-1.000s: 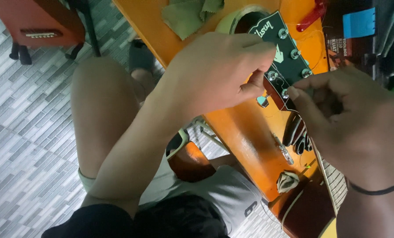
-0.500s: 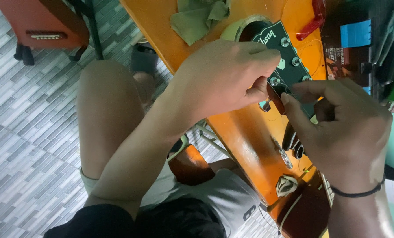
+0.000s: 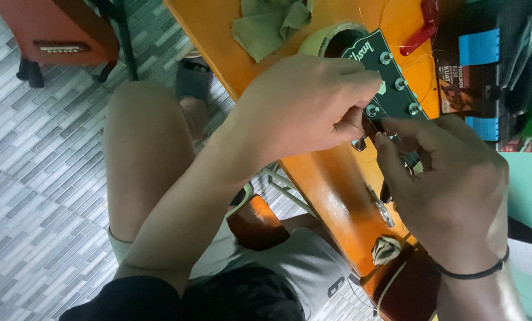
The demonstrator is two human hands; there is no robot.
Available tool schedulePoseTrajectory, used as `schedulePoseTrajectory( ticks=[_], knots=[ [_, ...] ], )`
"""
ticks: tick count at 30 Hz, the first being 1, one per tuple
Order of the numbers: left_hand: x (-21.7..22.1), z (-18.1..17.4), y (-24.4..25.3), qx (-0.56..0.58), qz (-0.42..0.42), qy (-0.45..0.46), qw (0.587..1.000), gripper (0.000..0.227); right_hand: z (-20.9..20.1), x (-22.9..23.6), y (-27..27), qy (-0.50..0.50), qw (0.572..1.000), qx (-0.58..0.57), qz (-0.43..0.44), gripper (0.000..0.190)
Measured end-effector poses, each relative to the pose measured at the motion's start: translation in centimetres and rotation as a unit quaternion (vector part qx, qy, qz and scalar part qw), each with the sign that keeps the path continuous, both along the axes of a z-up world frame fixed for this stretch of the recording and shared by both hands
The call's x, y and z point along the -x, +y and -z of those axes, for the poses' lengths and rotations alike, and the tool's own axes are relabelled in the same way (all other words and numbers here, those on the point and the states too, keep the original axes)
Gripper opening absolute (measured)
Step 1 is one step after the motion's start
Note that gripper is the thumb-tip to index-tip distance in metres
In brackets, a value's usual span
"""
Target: Restringing an acoustic guitar by threading strings through the bridge and tuning pegs.
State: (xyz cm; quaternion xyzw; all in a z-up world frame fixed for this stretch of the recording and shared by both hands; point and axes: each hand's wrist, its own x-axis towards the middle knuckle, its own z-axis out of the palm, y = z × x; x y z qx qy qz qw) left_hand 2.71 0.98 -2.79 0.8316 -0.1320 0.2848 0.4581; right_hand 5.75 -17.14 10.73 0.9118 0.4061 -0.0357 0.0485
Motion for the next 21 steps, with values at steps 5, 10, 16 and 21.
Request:
schedulePoseTrajectory(
  ticks=[5,10,16,21],
  knots=[
    [-0.1,-0.2,0.1,0.02,0.009,0.004,1.0,0.022,-0.2,0.3,-0.2,0.018,0.999,-0.028,0.009,0.012],
    [0.2,-1.1,0.7,0.071,0.073,-0.003,0.995,0.023,-0.8,-0.6,-1.1,0.012,0.998,-0.052,-0.023,0.016],
    [0.5,-1.9,0.8,0.099,0.103,-0.015,0.99,0.021,-1.2,-0.9,-1.5,0.05,0.995,-0.084,-0.021,0.013],
    [1.0,-2.7,1.0,0.124,0.12,-0.02,0.985,0.017,-1.5,-1.1,-1.3,0.064,0.995,-0.07,-0.011,0.011]
  ],
)
